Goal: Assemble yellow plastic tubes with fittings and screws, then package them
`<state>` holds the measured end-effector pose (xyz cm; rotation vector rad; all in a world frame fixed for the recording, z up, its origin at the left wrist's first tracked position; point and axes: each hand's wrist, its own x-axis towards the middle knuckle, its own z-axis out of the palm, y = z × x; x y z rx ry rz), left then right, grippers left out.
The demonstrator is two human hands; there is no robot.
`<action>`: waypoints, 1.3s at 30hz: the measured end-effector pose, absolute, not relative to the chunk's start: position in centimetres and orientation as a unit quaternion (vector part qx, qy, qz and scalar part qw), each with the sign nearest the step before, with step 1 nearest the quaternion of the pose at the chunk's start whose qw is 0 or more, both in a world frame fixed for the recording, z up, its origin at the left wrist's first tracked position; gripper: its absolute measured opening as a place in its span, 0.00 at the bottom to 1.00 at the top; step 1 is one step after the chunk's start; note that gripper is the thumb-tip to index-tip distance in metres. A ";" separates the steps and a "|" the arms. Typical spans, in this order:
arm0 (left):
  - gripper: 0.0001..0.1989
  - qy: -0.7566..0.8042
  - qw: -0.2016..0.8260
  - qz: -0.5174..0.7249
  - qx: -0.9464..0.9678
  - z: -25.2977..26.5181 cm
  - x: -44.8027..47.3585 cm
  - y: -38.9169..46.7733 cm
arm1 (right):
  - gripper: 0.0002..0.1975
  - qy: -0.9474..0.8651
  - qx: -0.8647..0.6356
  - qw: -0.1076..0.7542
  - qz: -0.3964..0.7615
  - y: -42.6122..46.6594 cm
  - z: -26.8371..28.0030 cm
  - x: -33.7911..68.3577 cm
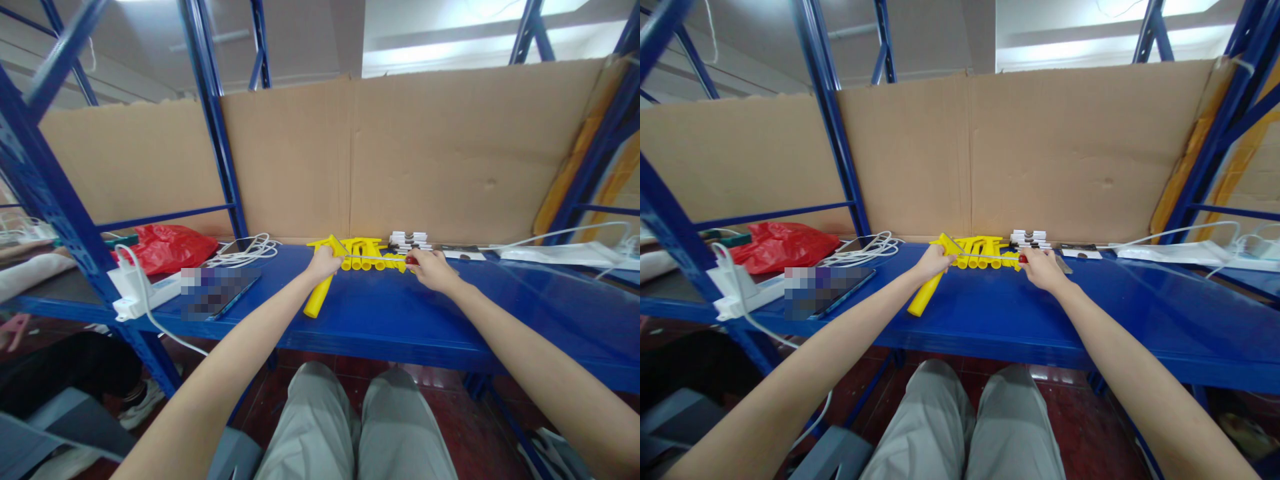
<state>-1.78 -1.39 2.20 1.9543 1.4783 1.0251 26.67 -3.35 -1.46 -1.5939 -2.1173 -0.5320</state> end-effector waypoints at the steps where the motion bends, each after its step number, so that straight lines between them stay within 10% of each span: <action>1: 0.16 0.541 0.239 0.373 0.715 2.2 -1.8 -1.3 | 0.11 -0.764 -0.580 0.213 -0.186 -3.4 -1.4 26.6; 39: 0.16 0.533 0.242 0.390 0.711 2.3 -2.0 -1.8 | 0.09 -0.814 -0.544 0.195 -0.051 -5.4 0.2 25.8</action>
